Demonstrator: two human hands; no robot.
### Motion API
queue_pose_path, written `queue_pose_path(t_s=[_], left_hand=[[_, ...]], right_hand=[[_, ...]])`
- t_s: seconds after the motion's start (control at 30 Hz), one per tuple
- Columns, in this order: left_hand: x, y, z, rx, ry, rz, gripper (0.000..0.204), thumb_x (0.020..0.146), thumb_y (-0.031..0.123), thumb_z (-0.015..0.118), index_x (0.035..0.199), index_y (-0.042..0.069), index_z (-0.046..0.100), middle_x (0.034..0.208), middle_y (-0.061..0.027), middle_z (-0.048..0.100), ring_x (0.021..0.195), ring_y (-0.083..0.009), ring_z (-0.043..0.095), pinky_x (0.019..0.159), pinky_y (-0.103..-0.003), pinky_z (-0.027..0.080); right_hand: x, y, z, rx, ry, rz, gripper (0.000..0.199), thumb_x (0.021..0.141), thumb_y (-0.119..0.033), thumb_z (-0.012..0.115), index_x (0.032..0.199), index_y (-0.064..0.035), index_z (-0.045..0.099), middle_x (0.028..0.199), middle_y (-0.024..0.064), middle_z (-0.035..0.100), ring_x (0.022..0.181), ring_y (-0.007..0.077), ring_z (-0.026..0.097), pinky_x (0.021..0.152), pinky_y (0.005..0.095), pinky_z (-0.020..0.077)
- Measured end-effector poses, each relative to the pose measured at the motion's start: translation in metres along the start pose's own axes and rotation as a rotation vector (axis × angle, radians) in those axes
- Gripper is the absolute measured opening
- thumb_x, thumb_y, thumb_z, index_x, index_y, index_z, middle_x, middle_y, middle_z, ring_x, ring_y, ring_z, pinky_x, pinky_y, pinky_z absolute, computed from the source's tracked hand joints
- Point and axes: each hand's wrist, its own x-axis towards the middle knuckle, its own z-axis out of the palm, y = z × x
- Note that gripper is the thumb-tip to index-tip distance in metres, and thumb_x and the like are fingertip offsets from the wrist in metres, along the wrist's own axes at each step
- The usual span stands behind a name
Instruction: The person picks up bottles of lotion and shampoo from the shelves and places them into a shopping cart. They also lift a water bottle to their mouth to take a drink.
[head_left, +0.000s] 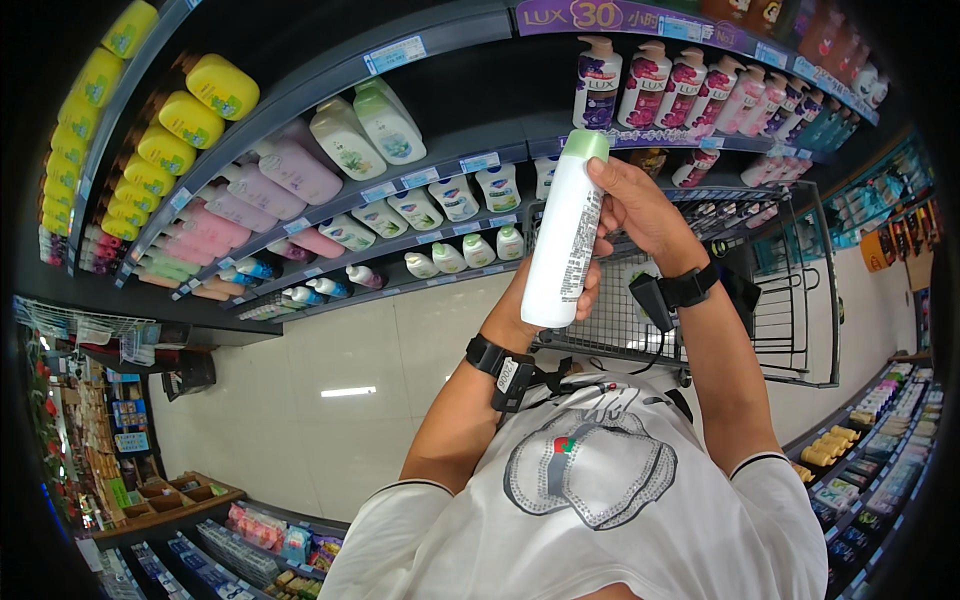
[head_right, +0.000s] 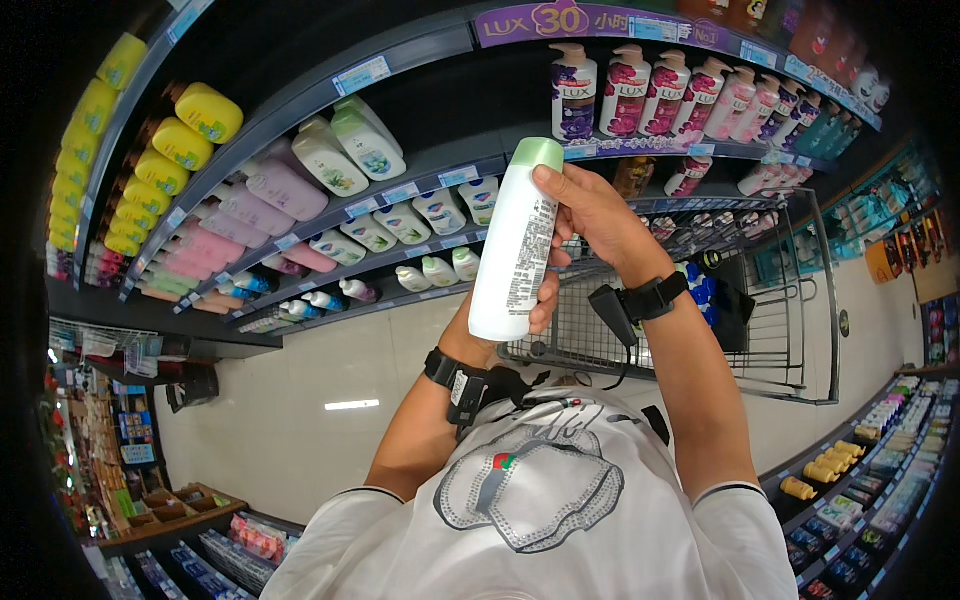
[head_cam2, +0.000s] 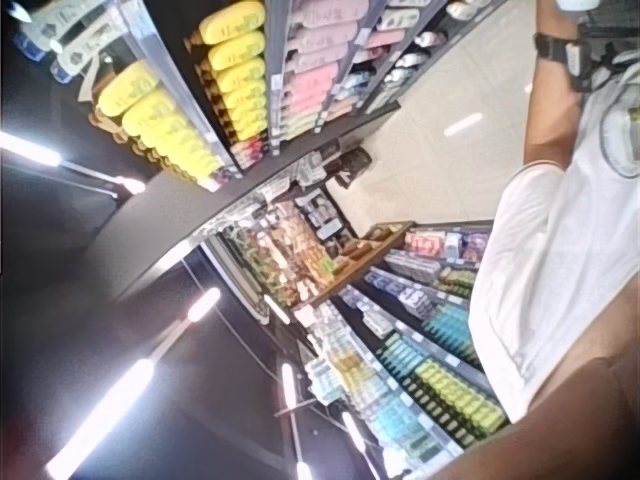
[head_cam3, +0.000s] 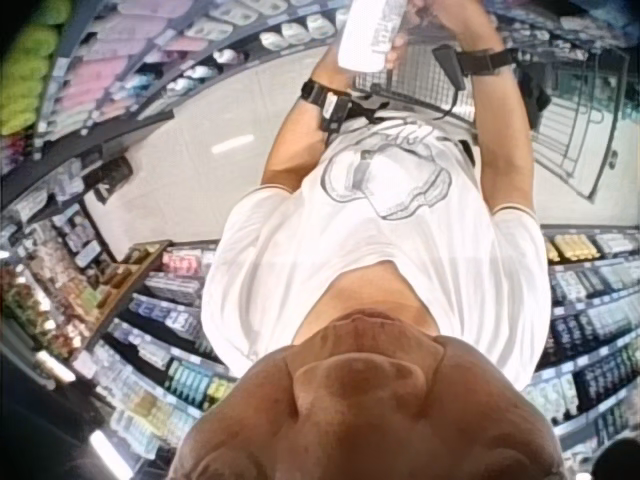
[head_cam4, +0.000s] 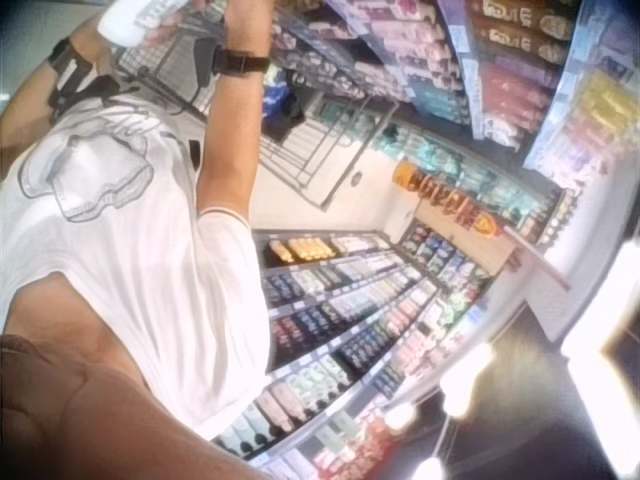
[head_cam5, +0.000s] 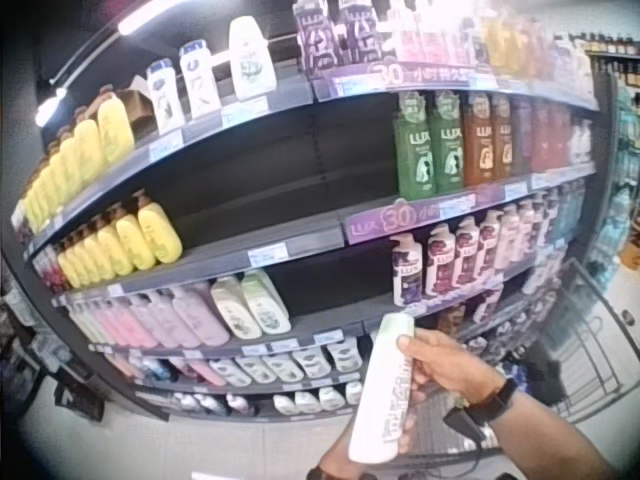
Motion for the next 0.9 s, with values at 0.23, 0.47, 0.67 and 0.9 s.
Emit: queue_pose_path(t_s=[0.23, 0.47, 0.67, 0.9], left_hand=[[-0.005, -0.001, -0.01, -0.164, 0.01, 0.034, 0.055, 0.104, 0.043, 0.053, 0.126, -0.008, 0.056, 0.082, -0.0181, 0.065, 0.059, -0.0265, 0.066, 0.044, -0.036, 0.053], [-0.008, -0.004, -0.004, -0.245, 0.035, 0.023, 0.058, 0.105, 0.045, 0.049, 0.127, -0.008, 0.057, 0.088, -0.0163, 0.067, 0.063, -0.0231, 0.065, 0.047, -0.034, 0.054], [-0.01, -0.001, -0.004, -0.297, -0.001, 0.006, 0.062, 0.105, 0.047, 0.047, 0.129, -0.009, 0.058, 0.09, -0.0168, 0.067, 0.064, -0.0233, 0.06, 0.046, -0.033, 0.05], [-0.008, 0.002, -0.003, -0.316, 0.008, 0.005, 0.061, 0.105, 0.047, 0.046, 0.128, -0.008, 0.055, 0.089, -0.0186, 0.066, 0.062, -0.0246, 0.06, 0.045, -0.036, 0.051]], right_hand=[[0.004, 0.003, 0.008, -0.074, 0.025, 0.038, 0.061, 0.094, -0.054, 0.07, 0.116, 0.0024, 0.062, 0.081, 0.0012, 0.064, 0.055, 0.0022, 0.051, 0.05, 0.0153, 0.041], [0.003, -0.005, 0.018, -0.11, 0.039, 0.03, 0.055, 0.094, -0.051, 0.071, 0.11, 0.0012, 0.064, 0.077, 0.0002, 0.063, 0.055, 0.0009, 0.049, 0.049, 0.015, 0.0373], [0.01, 0.002, 0.018, -0.149, 0.052, 0.033, 0.052, 0.095, -0.05, 0.07, 0.102, 0.0013, 0.063, 0.074, 0.0001, 0.062, 0.052, 0.0005, 0.047, 0.045, 0.0156, 0.0367], [0.015, 0.005, 0.019, -0.217, 0.065, 0.065, 0.058, 0.095, -0.053, 0.068, 0.104, 0.0036, 0.063, 0.073, 0.0016, 0.061, 0.051, 0.001, 0.049, 0.044, 0.0158, 0.0382]])
